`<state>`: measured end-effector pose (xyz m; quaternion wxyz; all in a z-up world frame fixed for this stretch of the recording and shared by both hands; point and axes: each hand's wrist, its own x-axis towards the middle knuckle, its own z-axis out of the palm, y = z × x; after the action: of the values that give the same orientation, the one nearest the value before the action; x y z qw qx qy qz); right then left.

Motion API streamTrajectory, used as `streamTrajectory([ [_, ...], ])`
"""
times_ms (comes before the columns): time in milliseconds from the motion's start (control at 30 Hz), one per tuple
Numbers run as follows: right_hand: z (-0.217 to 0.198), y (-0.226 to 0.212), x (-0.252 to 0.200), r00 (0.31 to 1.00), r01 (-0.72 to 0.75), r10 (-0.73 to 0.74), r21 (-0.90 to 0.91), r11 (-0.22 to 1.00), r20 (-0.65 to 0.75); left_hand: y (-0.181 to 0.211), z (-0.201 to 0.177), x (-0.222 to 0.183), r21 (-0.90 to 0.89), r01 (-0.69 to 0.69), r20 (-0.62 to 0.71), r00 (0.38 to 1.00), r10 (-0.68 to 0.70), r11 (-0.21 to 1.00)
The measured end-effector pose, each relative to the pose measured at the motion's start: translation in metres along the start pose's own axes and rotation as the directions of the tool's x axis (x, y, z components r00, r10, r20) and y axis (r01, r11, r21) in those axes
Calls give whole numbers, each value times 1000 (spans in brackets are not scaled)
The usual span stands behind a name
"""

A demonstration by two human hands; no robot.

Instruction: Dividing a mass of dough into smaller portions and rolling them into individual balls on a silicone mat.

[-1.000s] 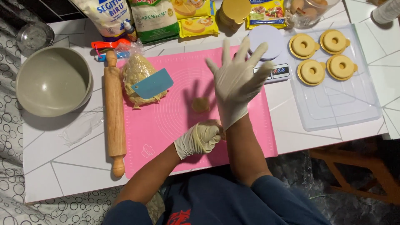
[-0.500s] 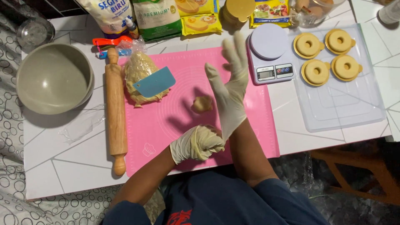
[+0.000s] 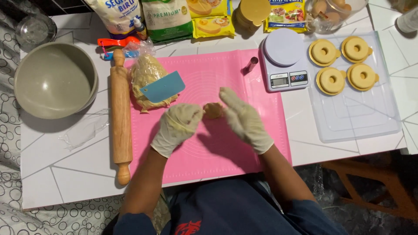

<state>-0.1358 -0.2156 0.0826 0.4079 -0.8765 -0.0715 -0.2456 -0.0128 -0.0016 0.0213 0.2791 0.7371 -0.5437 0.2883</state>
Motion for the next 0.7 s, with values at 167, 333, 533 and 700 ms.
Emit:
streamTrajectory([
  [167,32,7,-16,939,76,123,-541,838,322,-11,-4,5,274,-69,-24,997,78,959],
  [333,24,27,-6,782,-140,374,-445,884,498,-14,16,-12,-146,280,27,960,-279,949],
  [533,42,-6,11,877,44,263,-613,789,402,-8,2,-2,-247,480,134,878,-461,842],
  [700,28,-1,35,820,-98,340,-472,876,461,-13,3,-9,-292,483,151,875,-459,825],
])
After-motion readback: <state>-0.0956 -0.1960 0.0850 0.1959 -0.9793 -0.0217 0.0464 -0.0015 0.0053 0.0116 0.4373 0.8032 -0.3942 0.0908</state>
